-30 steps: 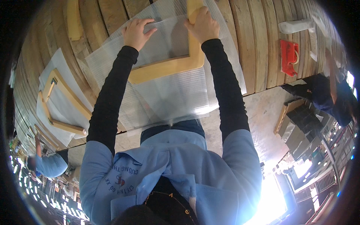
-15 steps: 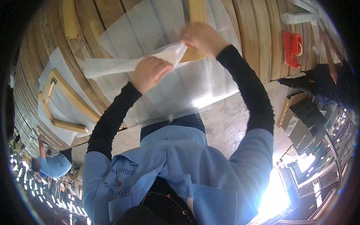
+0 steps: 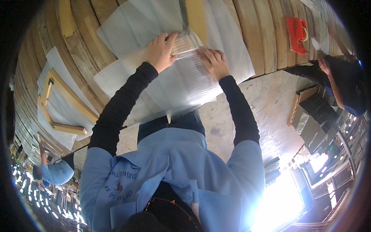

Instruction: The person wraps wooden chair frames in bubble wrap and secures them with tape. They repeatedly pick up frames, cover them with protective film, and seal the edges using a tape dispenser.

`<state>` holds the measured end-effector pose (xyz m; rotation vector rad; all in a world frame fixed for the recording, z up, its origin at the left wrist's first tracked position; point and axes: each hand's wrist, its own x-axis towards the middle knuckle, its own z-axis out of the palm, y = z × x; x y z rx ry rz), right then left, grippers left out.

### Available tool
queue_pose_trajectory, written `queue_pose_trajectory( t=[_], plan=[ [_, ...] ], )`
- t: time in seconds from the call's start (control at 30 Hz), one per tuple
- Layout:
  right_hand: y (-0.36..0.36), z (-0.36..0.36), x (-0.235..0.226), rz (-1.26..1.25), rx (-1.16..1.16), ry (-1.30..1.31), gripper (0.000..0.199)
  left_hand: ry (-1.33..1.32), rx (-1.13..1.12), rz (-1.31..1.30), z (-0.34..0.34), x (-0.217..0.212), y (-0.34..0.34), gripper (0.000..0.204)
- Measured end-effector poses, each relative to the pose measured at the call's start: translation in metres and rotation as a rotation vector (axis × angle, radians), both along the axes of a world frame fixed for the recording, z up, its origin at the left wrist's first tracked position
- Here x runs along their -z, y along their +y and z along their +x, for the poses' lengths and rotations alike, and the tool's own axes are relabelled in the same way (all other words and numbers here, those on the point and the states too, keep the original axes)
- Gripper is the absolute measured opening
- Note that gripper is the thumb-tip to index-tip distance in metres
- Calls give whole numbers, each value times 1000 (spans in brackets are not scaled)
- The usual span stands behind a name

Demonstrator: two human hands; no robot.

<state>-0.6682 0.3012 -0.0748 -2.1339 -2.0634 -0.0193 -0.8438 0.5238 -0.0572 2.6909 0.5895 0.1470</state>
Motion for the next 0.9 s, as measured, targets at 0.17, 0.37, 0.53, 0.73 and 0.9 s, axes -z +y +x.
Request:
queue_pose_trajectory(
  t=[0.17, 0.37, 0.53, 0.73, 0.9],
  plan=[
    [-25, 13, 16, 95, 262, 130, 59, 219, 99, -131, 13, -10, 18, 81],
    [-1, 14, 11, -140, 294, 51, 56, 256, 240, -212, -18, -49, 44, 72],
    [19, -13, 24, -48, 587, 61, 56, 151, 156, -257, -88, -101, 12, 73],
    [48, -51, 16, 39, 330, 126, 53, 92, 112, -393, -150, -100, -45, 74],
    [68, -64, 13, -32, 344, 185, 52, 164, 191, -561, -185, -125, -86, 79]
  ],
)
